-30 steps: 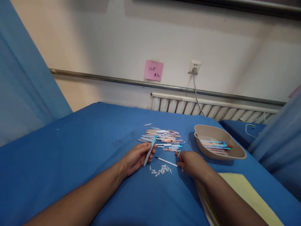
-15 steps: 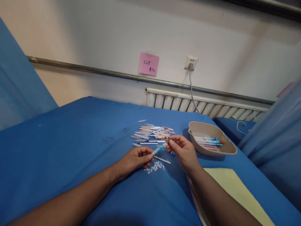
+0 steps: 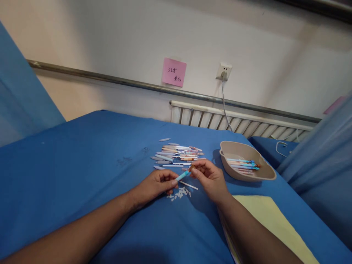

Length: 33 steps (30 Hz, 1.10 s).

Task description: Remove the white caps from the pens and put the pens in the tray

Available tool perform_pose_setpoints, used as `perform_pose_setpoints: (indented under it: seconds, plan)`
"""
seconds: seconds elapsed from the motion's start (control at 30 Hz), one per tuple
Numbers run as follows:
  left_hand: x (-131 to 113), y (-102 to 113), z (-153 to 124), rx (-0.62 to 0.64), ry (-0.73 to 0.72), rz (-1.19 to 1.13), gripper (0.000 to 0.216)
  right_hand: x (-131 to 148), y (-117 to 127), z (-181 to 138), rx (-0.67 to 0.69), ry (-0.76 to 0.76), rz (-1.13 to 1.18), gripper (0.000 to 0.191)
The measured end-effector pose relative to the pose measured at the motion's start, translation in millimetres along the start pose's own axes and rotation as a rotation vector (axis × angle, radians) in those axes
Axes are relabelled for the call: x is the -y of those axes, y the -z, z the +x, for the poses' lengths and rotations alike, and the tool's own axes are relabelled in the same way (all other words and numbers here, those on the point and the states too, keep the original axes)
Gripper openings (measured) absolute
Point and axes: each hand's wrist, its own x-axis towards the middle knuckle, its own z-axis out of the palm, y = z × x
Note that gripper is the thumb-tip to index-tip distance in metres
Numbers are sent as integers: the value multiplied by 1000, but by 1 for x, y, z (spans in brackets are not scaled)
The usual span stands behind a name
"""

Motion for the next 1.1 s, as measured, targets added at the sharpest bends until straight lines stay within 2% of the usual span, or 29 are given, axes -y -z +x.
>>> perform_pose_setpoints:
  seconds: [0.17, 0.33, 0.57, 0.67, 0.8, 0.97, 1.1]
  plan:
    - [2, 1, 0, 38, 18, 5, 25, -2, 0, 0, 23, -19, -33, 19]
    - [1, -2, -2, 101, 11, -72, 30, 0, -2, 2, 0, -62, 32, 23]
    - [1, 1, -2, -5, -36, 121, 24, -3, -3, 1, 35, -84, 20, 23]
    - [1, 1, -3, -9, -66, 180, 22, -5, -3, 0, 40, -91, 5, 24]
    - [1, -1, -3, 7, -57, 161, 23, -8, -1, -1, 51, -83, -44, 25]
    - [1, -2, -3, 22, -48, 119, 26, -10, 4, -3, 158, -37, -109, 33]
    - [1, -1, -2, 20, -39, 90, 28, -12, 4, -2, 82, 4, -86, 41]
